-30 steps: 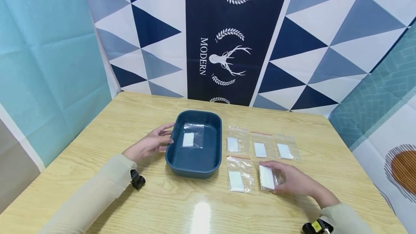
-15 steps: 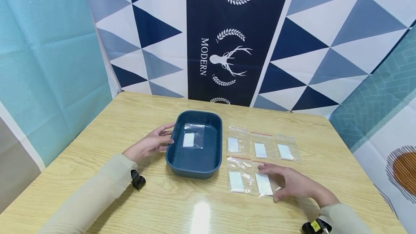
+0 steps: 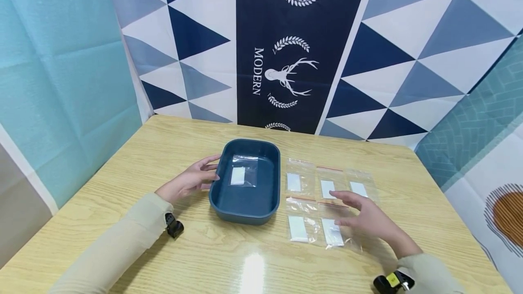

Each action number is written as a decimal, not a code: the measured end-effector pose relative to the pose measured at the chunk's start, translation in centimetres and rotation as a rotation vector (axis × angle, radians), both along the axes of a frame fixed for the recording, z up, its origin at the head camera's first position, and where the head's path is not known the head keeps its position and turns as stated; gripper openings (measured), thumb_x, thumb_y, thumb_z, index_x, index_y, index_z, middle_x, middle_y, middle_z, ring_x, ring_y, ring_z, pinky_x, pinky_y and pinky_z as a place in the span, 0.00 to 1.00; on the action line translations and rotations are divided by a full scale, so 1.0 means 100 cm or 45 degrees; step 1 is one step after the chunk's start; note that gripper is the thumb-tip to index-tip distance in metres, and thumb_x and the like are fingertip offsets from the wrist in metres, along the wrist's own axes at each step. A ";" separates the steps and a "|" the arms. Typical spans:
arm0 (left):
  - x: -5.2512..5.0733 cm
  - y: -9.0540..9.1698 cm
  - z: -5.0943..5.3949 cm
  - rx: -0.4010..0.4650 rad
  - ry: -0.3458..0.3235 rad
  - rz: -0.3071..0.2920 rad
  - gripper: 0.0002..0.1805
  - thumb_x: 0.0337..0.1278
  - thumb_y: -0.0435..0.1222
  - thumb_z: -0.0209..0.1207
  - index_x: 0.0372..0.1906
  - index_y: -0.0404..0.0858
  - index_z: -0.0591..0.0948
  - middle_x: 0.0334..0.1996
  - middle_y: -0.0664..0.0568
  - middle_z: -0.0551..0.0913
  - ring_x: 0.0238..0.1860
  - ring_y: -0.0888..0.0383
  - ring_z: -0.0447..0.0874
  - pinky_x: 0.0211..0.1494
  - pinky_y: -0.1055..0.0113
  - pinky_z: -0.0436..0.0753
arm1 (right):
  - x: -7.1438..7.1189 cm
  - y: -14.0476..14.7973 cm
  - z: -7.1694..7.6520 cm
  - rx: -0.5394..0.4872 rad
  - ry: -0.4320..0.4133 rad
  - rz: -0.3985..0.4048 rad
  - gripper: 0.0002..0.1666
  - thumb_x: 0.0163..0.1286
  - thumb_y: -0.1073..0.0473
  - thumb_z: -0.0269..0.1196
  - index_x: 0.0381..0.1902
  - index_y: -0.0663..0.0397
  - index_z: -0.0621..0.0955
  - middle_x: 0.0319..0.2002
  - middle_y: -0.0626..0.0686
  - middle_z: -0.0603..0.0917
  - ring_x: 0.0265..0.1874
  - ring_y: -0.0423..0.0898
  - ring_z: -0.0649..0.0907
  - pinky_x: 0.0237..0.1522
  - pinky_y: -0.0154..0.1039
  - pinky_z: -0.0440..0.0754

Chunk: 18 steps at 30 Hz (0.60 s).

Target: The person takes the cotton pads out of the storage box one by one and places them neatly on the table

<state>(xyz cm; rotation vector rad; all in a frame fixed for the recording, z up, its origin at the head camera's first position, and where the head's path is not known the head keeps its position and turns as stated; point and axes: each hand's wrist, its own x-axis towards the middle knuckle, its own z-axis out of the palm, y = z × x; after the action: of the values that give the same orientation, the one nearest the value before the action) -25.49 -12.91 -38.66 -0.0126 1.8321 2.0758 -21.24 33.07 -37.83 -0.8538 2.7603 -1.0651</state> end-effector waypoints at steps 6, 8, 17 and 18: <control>0.002 0.000 0.003 0.020 -0.003 -0.003 0.38 0.55 0.22 0.54 0.70 0.45 0.59 0.66 0.39 0.60 0.59 0.42 0.69 0.53 0.52 0.76 | -0.007 -0.015 -0.002 -0.132 -0.037 -0.131 0.33 0.56 0.59 0.69 0.59 0.62 0.72 0.57 0.62 0.74 0.52 0.33 0.75 0.49 0.24 0.73; 0.003 0.001 0.004 0.021 -0.006 -0.001 0.38 0.55 0.21 0.54 0.70 0.45 0.59 0.66 0.39 0.60 0.59 0.42 0.69 0.53 0.52 0.76 | -0.009 -0.020 -0.002 -0.157 -0.044 -0.166 0.33 0.58 0.58 0.68 0.60 0.61 0.72 0.57 0.62 0.74 0.52 0.39 0.77 0.48 0.26 0.74; 0.002 -0.001 0.004 0.013 0.010 -0.014 0.37 0.56 0.22 0.53 0.71 0.44 0.58 0.66 0.39 0.60 0.59 0.42 0.69 0.54 0.51 0.75 | -0.021 -0.046 -0.002 -0.350 -0.083 -0.187 0.33 0.59 0.62 0.67 0.60 0.66 0.70 0.55 0.69 0.73 0.50 0.44 0.79 0.47 0.28 0.76; 0.002 0.000 0.003 0.013 0.008 -0.014 0.37 0.56 0.22 0.53 0.71 0.45 0.58 0.66 0.39 0.60 0.59 0.42 0.69 0.54 0.51 0.75 | -0.022 -0.050 -0.001 -0.364 -0.095 -0.191 0.32 0.59 0.63 0.66 0.60 0.67 0.70 0.55 0.69 0.73 0.49 0.44 0.79 0.47 0.27 0.76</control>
<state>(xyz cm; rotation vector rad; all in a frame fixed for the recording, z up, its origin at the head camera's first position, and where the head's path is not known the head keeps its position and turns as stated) -25.26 -12.95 -38.31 0.0069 1.8209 2.0801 -23.45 28.10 -37.97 -0.6222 2.6851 -1.5124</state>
